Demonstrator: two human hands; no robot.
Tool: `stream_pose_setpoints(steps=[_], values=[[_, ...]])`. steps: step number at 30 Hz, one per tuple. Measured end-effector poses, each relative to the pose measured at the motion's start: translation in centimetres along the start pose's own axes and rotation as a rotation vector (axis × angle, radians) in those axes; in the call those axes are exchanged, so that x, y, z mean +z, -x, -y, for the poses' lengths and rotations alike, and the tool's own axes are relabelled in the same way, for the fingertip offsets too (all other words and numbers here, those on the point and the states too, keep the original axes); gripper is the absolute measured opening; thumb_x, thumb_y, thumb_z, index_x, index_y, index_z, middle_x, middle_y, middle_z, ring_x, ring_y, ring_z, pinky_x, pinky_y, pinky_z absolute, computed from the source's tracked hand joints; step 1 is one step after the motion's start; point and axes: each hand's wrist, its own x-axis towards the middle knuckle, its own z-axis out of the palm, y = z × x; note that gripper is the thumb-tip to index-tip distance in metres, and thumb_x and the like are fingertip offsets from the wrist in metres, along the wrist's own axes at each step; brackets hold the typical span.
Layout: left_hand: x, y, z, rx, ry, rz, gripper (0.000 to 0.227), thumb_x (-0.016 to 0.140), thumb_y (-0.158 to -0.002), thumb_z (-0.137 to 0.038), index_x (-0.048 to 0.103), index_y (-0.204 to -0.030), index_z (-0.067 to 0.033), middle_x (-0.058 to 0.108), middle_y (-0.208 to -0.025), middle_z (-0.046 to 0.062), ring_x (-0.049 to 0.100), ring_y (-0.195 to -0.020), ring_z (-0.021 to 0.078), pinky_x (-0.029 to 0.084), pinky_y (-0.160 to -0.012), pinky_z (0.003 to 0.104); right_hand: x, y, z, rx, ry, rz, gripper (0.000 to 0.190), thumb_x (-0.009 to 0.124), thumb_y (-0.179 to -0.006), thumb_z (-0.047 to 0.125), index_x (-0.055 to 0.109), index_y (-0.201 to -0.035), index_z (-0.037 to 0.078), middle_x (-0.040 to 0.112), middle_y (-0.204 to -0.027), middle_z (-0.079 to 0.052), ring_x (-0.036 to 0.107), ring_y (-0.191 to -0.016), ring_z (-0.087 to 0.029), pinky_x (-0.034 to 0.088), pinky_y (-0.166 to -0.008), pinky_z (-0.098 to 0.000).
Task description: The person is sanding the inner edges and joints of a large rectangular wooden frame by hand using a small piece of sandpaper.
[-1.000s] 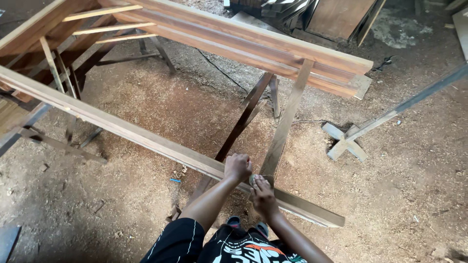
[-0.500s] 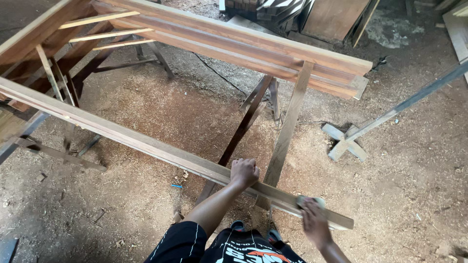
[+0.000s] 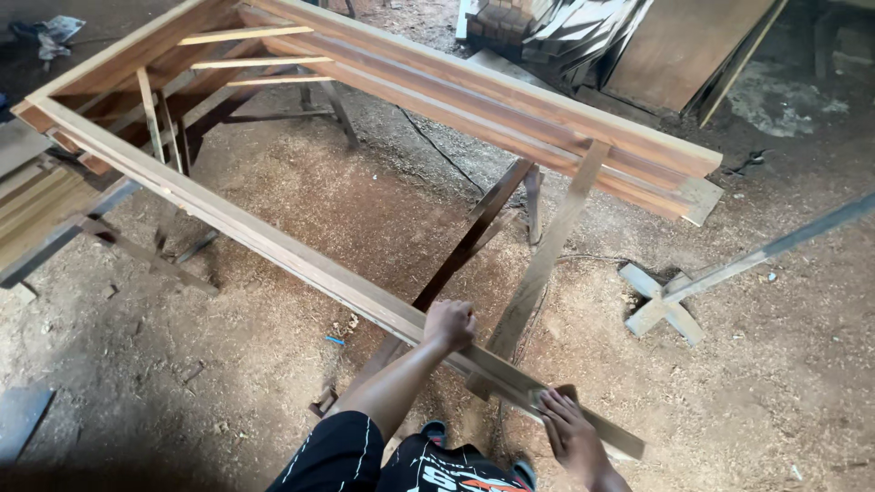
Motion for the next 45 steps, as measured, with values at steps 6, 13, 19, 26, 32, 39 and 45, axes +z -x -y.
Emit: stream_pose_setpoints(steps=[6, 13, 19, 26, 32, 39, 45], values=[[1.3, -0.8, 0.4, 0.146, 0.004, -0.316, 0.020, 0.052, -0.093, -0.026, 0.062, -0.081, -0.0127, 0.066, -0.079, 0.005, 0.063, -0.081, 0.0204, 0.042, -0.090, 0.040, 1.9, -2.9, -0.2, 0.099, -0.037, -0.019, 0.035, 0.058, -0.092, 0.020, 0.066, -0.117, -0.002, 0.063, -0.129, -0.017, 0.059, -0.123, -0.031, 0.045, -0.108, -0.0406], [3.1, 1.2, -3.7, 0.137, 0.121, -0.547, 0.013, 0.056, -0.085, -0.023, 0.061, -0.075, -0.0151, 0.064, -0.077, 0.003, 0.060, -0.082, 0.0198, 0.040, -0.091, 0.040, 3.4, -8.0, 2.5, -0.108, -0.043, 0.028, 0.032, 0.056, -0.093, 0.018, 0.067, -0.114, -0.003, 0.063, -0.128, -0.020, 0.056, -0.124, -0.034, 0.042, -0.108, -0.0450], [3.8, 4.3, -7.9, -0.017, 0.126, -0.211, 0.014, 0.050, -0.090, -0.022, 0.062, -0.088, -0.0156, 0.063, -0.086, 0.002, 0.054, -0.093, 0.0184, 0.036, -0.097, 0.038, -1.8, 2.3, -4.9, -0.086, -0.013, 0.060, 0.030, 0.053, -0.094, 0.021, 0.068, -0.115, 0.006, 0.063, -0.130, -0.014, 0.054, -0.129, -0.029, 0.041, -0.111, -0.0434], [6.7, 5.1, -8.4, -0.016, 0.026, -0.295, 0.032, 0.042, -0.097, -0.033, 0.067, -0.098, -0.0128, 0.063, -0.101, 0.006, 0.049, -0.111, 0.0260, 0.023, -0.111, 0.045, 0.1, -0.2, -5.5, -0.172, 0.005, 0.061, 0.037, 0.049, -0.097, 0.020, 0.063, -0.117, -0.008, 0.060, -0.130, -0.025, 0.054, -0.126, -0.036, 0.042, -0.110, -0.0440], [6.9, 5.2, -8.6, -0.025, -0.051, -0.227, 0.037, 0.037, -0.101, -0.035, 0.068, -0.100, -0.0144, 0.062, -0.104, 0.006, 0.047, -0.112, 0.0257, 0.022, -0.110, 0.045, 1.0, -4.1, -2.1, -0.210, 0.000, 0.067, 0.034, 0.049, -0.098, 0.021, 0.066, -0.117, -0.001, 0.063, -0.128, -0.019, 0.057, -0.126, -0.033, 0.044, -0.109, -0.0432], [5.6, 5.0, -9.2, -0.059, -0.144, -0.017, 0.039, 0.033, -0.103, -0.037, 0.067, -0.108, -0.0178, 0.061, -0.107, 0.005, 0.044, -0.111, 0.0244, 0.021, -0.110, 0.042, -5.0, 5.5, -8.4, -0.228, -0.036, 0.069, 0.028, 0.055, -0.091, 0.020, 0.070, -0.107, 0.003, 0.066, -0.125, -0.017, 0.057, -0.125, -0.032, 0.043, -0.106, -0.0479], [5.6, 4.6, -9.0, -0.081, -0.108, 0.003, 0.042, 0.032, -0.104, -0.041, 0.067, -0.111, -0.0195, 0.062, -0.103, 0.001, 0.044, -0.108, 0.0211, 0.019, -0.109, 0.041, -1.0, 2.5, -9.0, -0.230, 0.064, 0.206, 0.031, 0.047, -0.100, 0.019, 0.065, -0.117, 0.000, 0.060, -0.132, -0.019, 0.054, -0.129, -0.031, 0.045, -0.111, -0.0416]])
